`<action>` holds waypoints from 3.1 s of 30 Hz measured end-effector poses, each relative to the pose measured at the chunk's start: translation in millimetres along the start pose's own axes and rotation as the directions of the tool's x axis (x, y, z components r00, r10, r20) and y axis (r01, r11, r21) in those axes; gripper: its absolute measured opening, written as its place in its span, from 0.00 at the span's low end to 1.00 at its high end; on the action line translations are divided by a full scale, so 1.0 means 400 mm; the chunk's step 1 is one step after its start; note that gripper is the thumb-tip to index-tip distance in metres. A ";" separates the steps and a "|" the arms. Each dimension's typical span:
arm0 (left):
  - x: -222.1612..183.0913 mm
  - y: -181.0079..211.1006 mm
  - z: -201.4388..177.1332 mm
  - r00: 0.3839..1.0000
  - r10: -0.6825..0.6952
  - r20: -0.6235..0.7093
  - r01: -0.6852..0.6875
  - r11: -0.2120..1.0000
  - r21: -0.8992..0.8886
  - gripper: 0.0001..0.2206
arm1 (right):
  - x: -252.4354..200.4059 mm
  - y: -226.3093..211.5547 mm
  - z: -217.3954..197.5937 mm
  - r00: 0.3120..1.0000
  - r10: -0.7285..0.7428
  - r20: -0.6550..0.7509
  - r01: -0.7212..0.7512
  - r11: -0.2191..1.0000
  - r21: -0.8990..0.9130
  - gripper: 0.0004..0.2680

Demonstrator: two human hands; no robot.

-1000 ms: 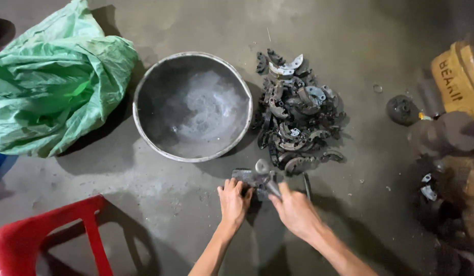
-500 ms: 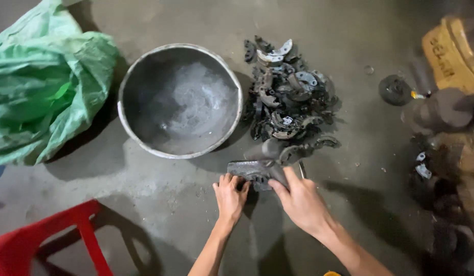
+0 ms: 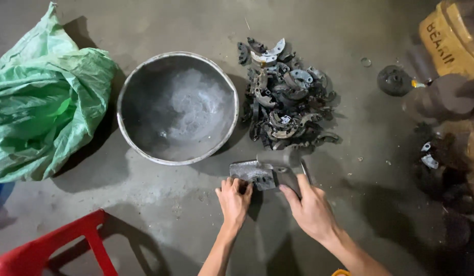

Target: Sorting and repairing motorcycle brake shoes using pliers and a hammer

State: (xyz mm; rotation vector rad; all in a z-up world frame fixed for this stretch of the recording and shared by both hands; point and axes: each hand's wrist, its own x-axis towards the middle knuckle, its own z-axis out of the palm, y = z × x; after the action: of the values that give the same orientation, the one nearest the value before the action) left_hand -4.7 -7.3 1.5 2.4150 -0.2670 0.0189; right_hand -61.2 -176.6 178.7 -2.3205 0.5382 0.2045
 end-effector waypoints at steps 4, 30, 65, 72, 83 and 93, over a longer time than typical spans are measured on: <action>0.000 0.006 -0.008 0.999 -0.021 0.038 0.022 1.000 -0.022 0.10 | 0.000 0.135 0.101 0.882 -0.359 -0.305 0.372 0.928 -0.017 0.10; 0.495 -0.085 -0.294 0.971 0.185 -0.152 -0.096 0.883 0.460 0.13 | 0.056 0.641 0.061 0.875 0.462 -0.148 -0.457 0.887 0.069 0.10; 0.187 0.252 0.110 0.963 0.088 0.255 0.032 0.901 -0.433 0.09 | 0.024 0.630 0.083 0.863 0.318 -0.391 -0.403 0.902 -0.155 0.12; 0.136 0.195 0.284 0.876 0.309 0.370 -0.316 0.948 -0.042 0.16 | -0.026 0.744 0.027 0.778 0.321 -0.540 -0.487 0.851 -0.195 0.15; 0.097 0.232 0.385 0.923 0.288 0.256 -0.361 0.876 0.319 0.05 | -0.029 0.551 0.057 0.815 -0.022 -0.580 -0.040 0.995 -0.092 0.14; 0.199 0.380 -0.023 0.717 0.206 0.666 0.184 0.866 -0.466 0.12 | 0.063 0.430 0.006 0.958 -0.064 -0.280 0.179 0.894 0.410 0.31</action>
State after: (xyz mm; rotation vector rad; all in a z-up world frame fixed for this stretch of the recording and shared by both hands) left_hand 44.0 -128.1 113.6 1.7816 -0.5535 -0.8857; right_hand -113.5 -293.5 61.4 -1.9412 0.5026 -0.2640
